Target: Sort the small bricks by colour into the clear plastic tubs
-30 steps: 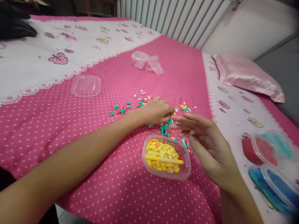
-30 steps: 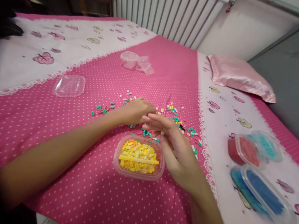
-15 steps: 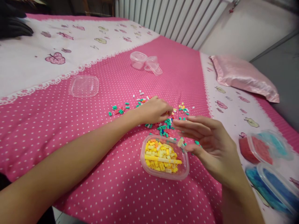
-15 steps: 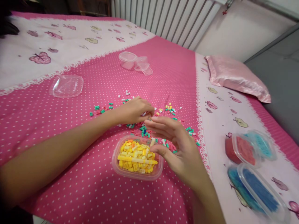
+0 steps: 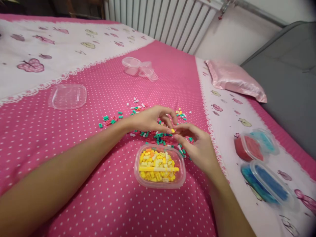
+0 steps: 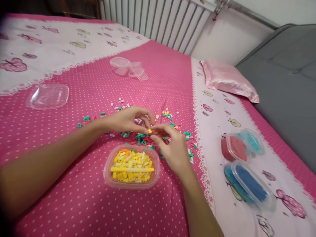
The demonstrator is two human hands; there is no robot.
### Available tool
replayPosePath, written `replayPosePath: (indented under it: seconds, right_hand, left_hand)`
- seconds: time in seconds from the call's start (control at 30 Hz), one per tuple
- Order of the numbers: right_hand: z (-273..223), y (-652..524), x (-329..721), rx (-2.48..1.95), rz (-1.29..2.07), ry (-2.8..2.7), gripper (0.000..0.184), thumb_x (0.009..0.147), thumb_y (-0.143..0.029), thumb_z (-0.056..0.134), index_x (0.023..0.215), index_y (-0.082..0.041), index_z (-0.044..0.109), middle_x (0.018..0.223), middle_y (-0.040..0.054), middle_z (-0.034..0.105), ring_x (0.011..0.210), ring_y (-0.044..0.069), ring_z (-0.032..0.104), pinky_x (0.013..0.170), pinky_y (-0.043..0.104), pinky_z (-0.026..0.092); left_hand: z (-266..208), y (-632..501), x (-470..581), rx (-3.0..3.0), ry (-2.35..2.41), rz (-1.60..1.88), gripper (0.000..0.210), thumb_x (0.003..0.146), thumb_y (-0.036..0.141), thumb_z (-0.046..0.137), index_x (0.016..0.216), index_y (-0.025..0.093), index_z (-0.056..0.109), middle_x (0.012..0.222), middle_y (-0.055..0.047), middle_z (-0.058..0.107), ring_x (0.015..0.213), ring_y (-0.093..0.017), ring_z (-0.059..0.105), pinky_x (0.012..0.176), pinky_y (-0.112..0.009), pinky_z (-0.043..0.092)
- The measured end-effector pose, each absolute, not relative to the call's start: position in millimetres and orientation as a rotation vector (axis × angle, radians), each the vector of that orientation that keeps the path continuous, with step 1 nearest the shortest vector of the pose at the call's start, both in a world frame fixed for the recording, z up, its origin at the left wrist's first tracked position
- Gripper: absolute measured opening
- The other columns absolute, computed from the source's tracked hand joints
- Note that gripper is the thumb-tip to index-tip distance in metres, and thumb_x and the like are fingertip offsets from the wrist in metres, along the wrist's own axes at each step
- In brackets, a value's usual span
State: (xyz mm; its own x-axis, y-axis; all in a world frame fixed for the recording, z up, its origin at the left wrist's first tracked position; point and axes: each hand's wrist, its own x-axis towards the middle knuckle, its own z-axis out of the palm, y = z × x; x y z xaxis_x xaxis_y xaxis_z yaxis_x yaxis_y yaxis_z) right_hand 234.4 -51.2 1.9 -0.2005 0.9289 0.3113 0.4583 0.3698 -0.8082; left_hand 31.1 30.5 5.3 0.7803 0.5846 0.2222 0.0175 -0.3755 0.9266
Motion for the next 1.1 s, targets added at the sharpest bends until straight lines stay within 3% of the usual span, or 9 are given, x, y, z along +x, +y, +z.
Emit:
replayPosePath:
  seconds: [0.17,0.33,0.53,0.67,0.77,0.93,1.1]
  right_hand:
    - [5,-53,232,-1.229,0.617,-1.861,0.007,0.087,-0.023,0.07,0.093,-0.021,0.071,0.088,0.0012,0.073,0.078,0.016,0.067,0.075,0.03,0.053]
    - [20,-56,244,-1.282,0.617,-1.878,0.008,0.09,-0.026,0.067,0.095,-0.022,0.073,0.091,0.0019,0.073,0.084,0.017,0.067,0.08,0.032,0.052]
    - [44,-78,242,-1.141,0.725,-2.335,0.016,0.085,-0.027,0.075,0.1,-0.032,0.077,0.093,0.0016,0.062,0.09,0.018,0.061,0.079,0.033,0.05]
    - [47,-79,241,-1.13,0.776,-2.354,0.026,0.083,-0.031,0.078,0.109,-0.034,0.075,0.094,0.0013,0.064,0.089,0.019,0.062,0.079,0.034,0.051]
    - [39,-68,246,-1.229,0.745,-2.197,0.014,0.091,-0.034,0.068,0.103,-0.03,0.075,0.091,0.0013,0.069,0.084,0.019,0.064,0.077,0.034,0.049]
    - [1,-40,257,-1.339,0.534,-1.918,0.018,0.095,-0.028,0.056,0.1,-0.023,0.073,0.095,0.0039,0.072,0.084,0.02,0.063,0.077,0.035,0.048]
    - [-19,-28,260,-1.326,0.369,-1.916,0.025,0.095,-0.023,0.051,0.11,-0.024,0.071,0.107,0.007,0.069,0.102,0.024,0.062,0.091,0.043,0.047]
  left_hand:
    - [8,28,33,1.879,0.492,0.604,0.027,0.077,0.025,0.078,0.095,0.016,0.059,0.08,-0.004,0.075,0.075,-0.016,0.072,0.066,-0.025,0.052]
    - [8,42,19,2.294,0.858,0.718,0.006,0.083,0.02,0.068,0.085,0.015,0.066,0.081,-0.003,0.072,0.075,-0.015,0.065,0.07,-0.026,0.046]
    - [-2,46,19,2.704,1.06,0.576,0.018,0.092,0.017,0.057,0.102,0.018,0.072,0.103,-0.006,0.075,0.096,-0.021,0.063,0.086,-0.033,0.041]
    - [-10,42,28,2.826,1.02,0.482,0.024,0.097,0.019,0.052,0.112,0.018,0.07,0.113,-0.008,0.074,0.108,-0.024,0.062,0.09,-0.036,0.039]
    - [-16,42,32,2.848,1.051,0.474,0.025,0.098,0.02,0.049,0.113,0.017,0.069,0.115,-0.01,0.073,0.111,-0.024,0.062,0.092,-0.035,0.038]
    - [-18,42,33,2.849,1.103,0.508,0.025,0.097,0.024,0.053,0.115,0.015,0.067,0.119,-0.011,0.069,0.111,-0.024,0.06,0.093,-0.036,0.036]
    - [-12,42,30,2.871,1.035,0.505,0.011,0.09,0.023,0.065,0.092,0.022,0.076,0.113,-0.007,0.069,0.11,-0.025,0.056,0.094,-0.038,0.032]
